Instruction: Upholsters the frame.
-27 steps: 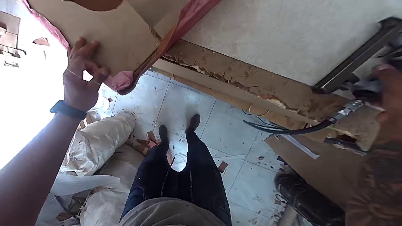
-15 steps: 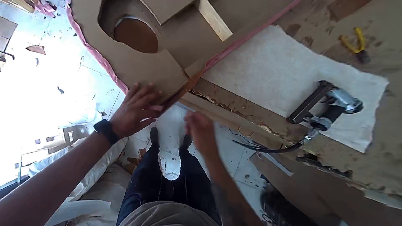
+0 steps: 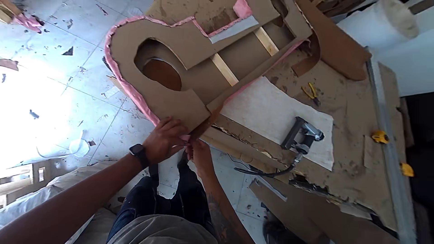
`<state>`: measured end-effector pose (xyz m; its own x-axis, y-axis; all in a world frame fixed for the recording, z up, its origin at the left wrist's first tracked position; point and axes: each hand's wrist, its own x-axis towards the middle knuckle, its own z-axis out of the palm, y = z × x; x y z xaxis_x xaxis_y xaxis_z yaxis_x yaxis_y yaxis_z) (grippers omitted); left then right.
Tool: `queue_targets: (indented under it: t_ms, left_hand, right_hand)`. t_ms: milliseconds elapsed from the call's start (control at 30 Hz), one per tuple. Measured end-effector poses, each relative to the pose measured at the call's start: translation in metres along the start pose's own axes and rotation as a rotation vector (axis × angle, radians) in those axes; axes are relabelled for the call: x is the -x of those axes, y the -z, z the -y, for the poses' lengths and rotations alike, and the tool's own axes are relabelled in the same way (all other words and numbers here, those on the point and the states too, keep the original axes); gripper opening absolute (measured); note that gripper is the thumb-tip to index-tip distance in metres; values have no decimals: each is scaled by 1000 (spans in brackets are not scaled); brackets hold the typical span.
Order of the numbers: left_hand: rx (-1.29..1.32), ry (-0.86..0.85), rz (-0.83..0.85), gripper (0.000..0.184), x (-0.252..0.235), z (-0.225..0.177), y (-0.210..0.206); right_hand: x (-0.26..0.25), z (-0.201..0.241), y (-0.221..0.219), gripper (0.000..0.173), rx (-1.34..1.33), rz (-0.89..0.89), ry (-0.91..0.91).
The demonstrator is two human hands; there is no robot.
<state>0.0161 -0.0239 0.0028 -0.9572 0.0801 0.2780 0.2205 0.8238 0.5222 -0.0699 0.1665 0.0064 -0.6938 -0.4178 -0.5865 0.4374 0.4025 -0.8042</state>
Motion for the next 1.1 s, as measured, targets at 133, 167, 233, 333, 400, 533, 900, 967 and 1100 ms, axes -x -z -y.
queue_targets:
  t_ms: [133,167,233,333,400,533,900,967,1100]
  left_hand:
    - [-61,56,3,37,-15,10,13]
    - [-78,91,33,46,-25,13,14]
    - [-144,167,143,62,-41,15,16]
    - [-251,207,273,69,-52,20,20]
    - [-293,186,283,66,-52,17,15]
    - [-309,174,211,65,-53,14,10]
    - [-156,99,-315,36,-12,21,-15]
    - [-70,128,-265,36,8,16,-15]
    - [-100,182,-205,84,20,10,-23]
  right_hand:
    - [-8,7,-13,22,35,110,-68]
    - [-10,9,-11,24,52,158,-82]
    - [-9,6,-5,27,125,227,-66]
    - [-4,1,-1,39,374,248,46]
    - [3,-1,7,42,446,251,119]
    - [8,1,-3,45,354,208,220]
    - [7,60,-19,40,594,203,23]
    - [2,76,-21,39,753,228,-27]
    - [-3,88,-31,39,982,224,-31]
